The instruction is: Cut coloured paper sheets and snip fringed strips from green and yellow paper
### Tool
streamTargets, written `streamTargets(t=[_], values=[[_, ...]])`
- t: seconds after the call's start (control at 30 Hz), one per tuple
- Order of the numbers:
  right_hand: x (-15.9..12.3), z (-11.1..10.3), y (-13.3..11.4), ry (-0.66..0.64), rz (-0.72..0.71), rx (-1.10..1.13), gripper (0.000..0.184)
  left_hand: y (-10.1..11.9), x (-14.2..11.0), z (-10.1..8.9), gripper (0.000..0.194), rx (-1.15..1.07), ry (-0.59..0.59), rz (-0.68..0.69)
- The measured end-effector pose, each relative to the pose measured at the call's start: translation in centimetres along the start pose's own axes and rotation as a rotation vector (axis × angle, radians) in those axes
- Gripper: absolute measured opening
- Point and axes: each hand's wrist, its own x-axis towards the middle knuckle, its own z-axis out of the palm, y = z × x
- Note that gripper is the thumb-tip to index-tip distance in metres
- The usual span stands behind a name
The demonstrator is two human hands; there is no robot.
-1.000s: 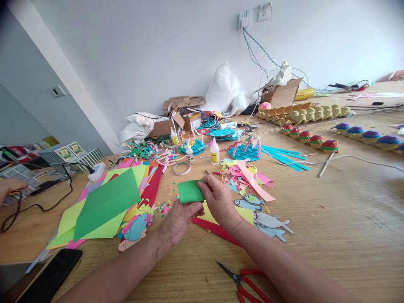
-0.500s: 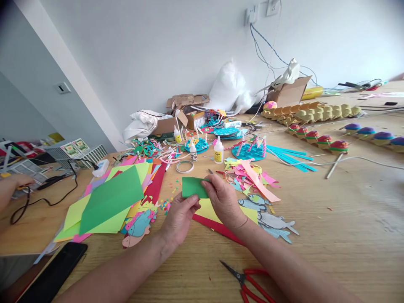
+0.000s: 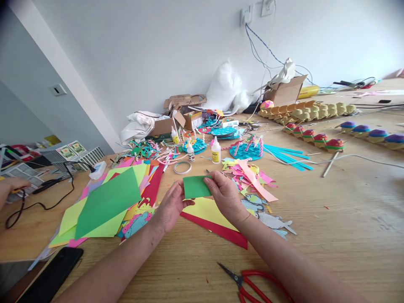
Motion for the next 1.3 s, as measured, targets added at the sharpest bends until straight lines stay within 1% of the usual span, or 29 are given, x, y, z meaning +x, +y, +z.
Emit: streamTargets(t=[0.07,0.13,0.27,0.33,0.47,0.63,0.73,0.9,1.07,1.2,1.3], values=[[-0.4,0.4,-0.2,-0.049,0.007,0.025,0.019,0.0,-0.2,0.2,0.028,0.083,-0.005,-0.009],[-0.6,0.6,-0.4,-0.089,0.021,0.051,0.019,-0.2,-0.1,0.1,0.024,0.153,0.03,0.009],[-0.6,0.6,-0.8,-0.13,0.056,0.111,0.017,-0.5,0.2,-0.2,0.022,0.231,0.059,0.043],[-0.4,0.4,-1.0,-0.138,0.073,0.149,0.016,-0.5,0.2,-0.1,0.022,0.249,0.044,0.043],[-0.1,0.3,-1.1,-0.152,0.127,0.235,0.024,-0.3,0.0,0.0,0.021,0.247,-0.021,0.04],[0.0,0.3,-1.1,-0.181,0.179,0.319,0.029,0.3,0.0,-0.6,0.025,0.35,-0.016,0.041],[-0.1,0.2,-1.3,-0.202,0.201,0.343,0.03,0.5,0.2,-1.1,0.028,0.428,-0.009,0.078],[0.1,0.0,-1.1,-0.208,0.215,0.341,0.024,0.6,0.5,-1.6,0.03,0.533,0.017,0.139],[0.5,-0.1,-0.5,-0.216,0.191,0.326,0.027,1.0,0.6,-1.4,0.031,0.639,-0.002,0.197],[0.6,-0.4,-1.0,-0.222,0.188,0.307,0.027,1.5,0.6,-1.2,0.034,0.71,0.04,0.272],[0.6,-0.6,-1.5,-0.221,0.197,0.301,0.026,1.9,0.7,-1.1,0.036,0.711,0.063,0.321]])
